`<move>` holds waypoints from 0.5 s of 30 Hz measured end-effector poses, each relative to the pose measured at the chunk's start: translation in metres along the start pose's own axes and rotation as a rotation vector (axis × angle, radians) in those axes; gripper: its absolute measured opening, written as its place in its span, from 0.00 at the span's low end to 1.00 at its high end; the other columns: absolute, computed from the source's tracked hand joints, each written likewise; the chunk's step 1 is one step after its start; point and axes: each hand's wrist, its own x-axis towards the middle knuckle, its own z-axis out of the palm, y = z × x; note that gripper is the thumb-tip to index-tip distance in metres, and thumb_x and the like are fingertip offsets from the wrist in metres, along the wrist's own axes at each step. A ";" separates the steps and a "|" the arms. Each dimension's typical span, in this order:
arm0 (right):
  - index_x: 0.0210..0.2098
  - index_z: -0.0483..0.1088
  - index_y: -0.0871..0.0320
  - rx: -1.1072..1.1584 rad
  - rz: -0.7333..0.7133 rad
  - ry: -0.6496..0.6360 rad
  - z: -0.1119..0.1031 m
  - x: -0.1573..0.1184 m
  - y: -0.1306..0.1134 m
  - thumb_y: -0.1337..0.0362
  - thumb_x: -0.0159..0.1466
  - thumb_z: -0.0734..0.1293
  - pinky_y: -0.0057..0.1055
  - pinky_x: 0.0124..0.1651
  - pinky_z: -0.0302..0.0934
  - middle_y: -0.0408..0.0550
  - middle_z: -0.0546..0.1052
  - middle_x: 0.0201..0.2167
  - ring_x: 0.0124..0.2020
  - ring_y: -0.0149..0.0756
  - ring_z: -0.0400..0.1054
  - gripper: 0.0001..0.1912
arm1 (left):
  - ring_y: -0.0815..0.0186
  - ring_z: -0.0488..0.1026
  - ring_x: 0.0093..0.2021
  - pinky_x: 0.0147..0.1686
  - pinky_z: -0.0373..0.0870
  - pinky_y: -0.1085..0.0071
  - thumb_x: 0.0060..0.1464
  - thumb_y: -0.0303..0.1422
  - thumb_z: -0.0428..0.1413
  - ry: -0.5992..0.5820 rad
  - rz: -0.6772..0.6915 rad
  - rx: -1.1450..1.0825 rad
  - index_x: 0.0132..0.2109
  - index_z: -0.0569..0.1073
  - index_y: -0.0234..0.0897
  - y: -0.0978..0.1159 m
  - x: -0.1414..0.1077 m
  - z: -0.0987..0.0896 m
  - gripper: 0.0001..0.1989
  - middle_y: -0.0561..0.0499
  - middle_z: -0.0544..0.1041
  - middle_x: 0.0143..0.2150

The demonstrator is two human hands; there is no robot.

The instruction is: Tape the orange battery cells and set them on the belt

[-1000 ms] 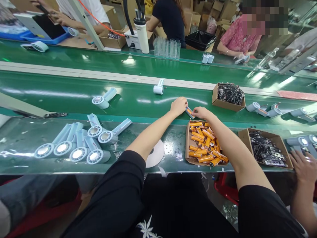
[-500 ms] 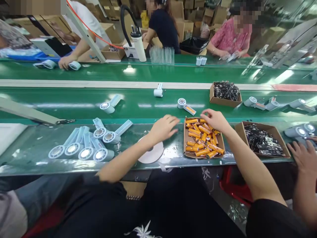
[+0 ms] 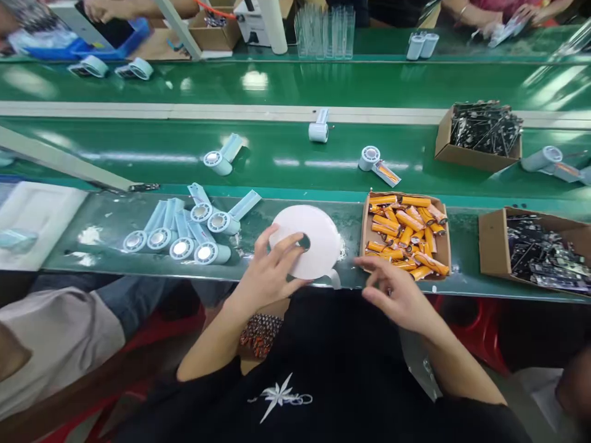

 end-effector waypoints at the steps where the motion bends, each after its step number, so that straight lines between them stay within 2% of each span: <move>1: 0.60 0.75 0.51 0.031 0.007 -0.099 0.008 0.004 -0.005 0.45 0.72 0.72 0.30 0.27 0.63 0.46 0.83 0.36 0.24 0.34 0.70 0.24 | 0.36 0.57 0.75 0.68 0.69 0.39 0.56 0.47 0.70 0.073 0.032 -0.005 0.61 0.75 0.46 0.005 0.007 0.001 0.29 0.40 0.75 0.65; 3: 0.44 0.79 0.53 0.063 -0.025 -0.236 0.021 0.008 -0.012 0.45 0.74 0.69 0.30 0.29 0.61 0.44 0.81 0.29 0.24 0.33 0.70 0.18 | 0.36 0.59 0.74 0.63 0.74 0.42 0.54 0.48 0.71 0.191 0.089 -0.022 0.61 0.74 0.47 0.010 0.014 0.005 0.30 0.41 0.78 0.63; 5: 0.29 0.75 0.55 0.065 -0.087 -0.324 0.027 0.006 -0.012 0.45 0.77 0.66 0.30 0.30 0.59 0.43 0.77 0.22 0.22 0.32 0.68 0.26 | 0.36 0.60 0.73 0.59 0.76 0.44 0.52 0.48 0.72 0.254 0.102 -0.031 0.60 0.74 0.47 0.010 0.016 0.012 0.32 0.42 0.79 0.60; 6: 0.26 0.73 0.55 0.052 -0.118 -0.362 0.029 0.004 -0.009 0.45 0.78 0.65 0.30 0.30 0.58 0.42 0.76 0.20 0.22 0.31 0.68 0.29 | 0.36 0.61 0.72 0.58 0.76 0.44 0.51 0.47 0.72 0.261 0.087 -0.027 0.60 0.73 0.47 0.008 0.015 0.015 0.32 0.42 0.80 0.59; 10: 0.31 0.80 0.56 -0.019 -0.179 -0.596 0.020 -0.006 0.007 0.45 0.79 0.63 0.28 0.31 0.57 0.43 0.79 0.23 0.24 0.31 0.70 0.28 | 0.38 0.67 0.67 0.61 0.73 0.40 0.55 0.38 0.68 0.235 0.035 0.010 0.62 0.72 0.46 0.000 0.009 0.029 0.29 0.42 0.81 0.57; 13: 0.37 0.85 0.54 -0.049 -0.135 -0.767 -0.006 -0.008 0.010 0.44 0.77 0.66 0.28 0.30 0.57 0.42 0.82 0.26 0.25 0.30 0.73 0.25 | 0.41 0.71 0.64 0.63 0.71 0.40 0.55 0.31 0.66 0.278 0.005 0.007 0.64 0.70 0.45 -0.002 0.004 0.035 0.30 0.41 0.80 0.56; 14: 0.40 0.86 0.53 -0.088 -0.113 -0.770 -0.018 -0.005 0.008 0.43 0.75 0.68 0.28 0.31 0.59 0.43 0.83 0.28 0.27 0.31 0.74 0.23 | 0.42 0.71 0.64 0.63 0.71 0.41 0.55 0.30 0.67 0.301 -0.013 -0.002 0.65 0.69 0.44 -0.002 0.003 0.036 0.32 0.41 0.80 0.56; 15: 0.44 0.86 0.52 -0.142 -0.089 -0.716 -0.033 -0.001 0.005 0.42 0.74 0.70 0.29 0.33 0.61 0.43 0.85 0.32 0.29 0.33 0.76 0.22 | 0.41 0.71 0.64 0.63 0.71 0.41 0.55 0.30 0.67 0.327 -0.031 -0.012 0.66 0.68 0.44 -0.001 0.003 0.036 0.33 0.41 0.80 0.56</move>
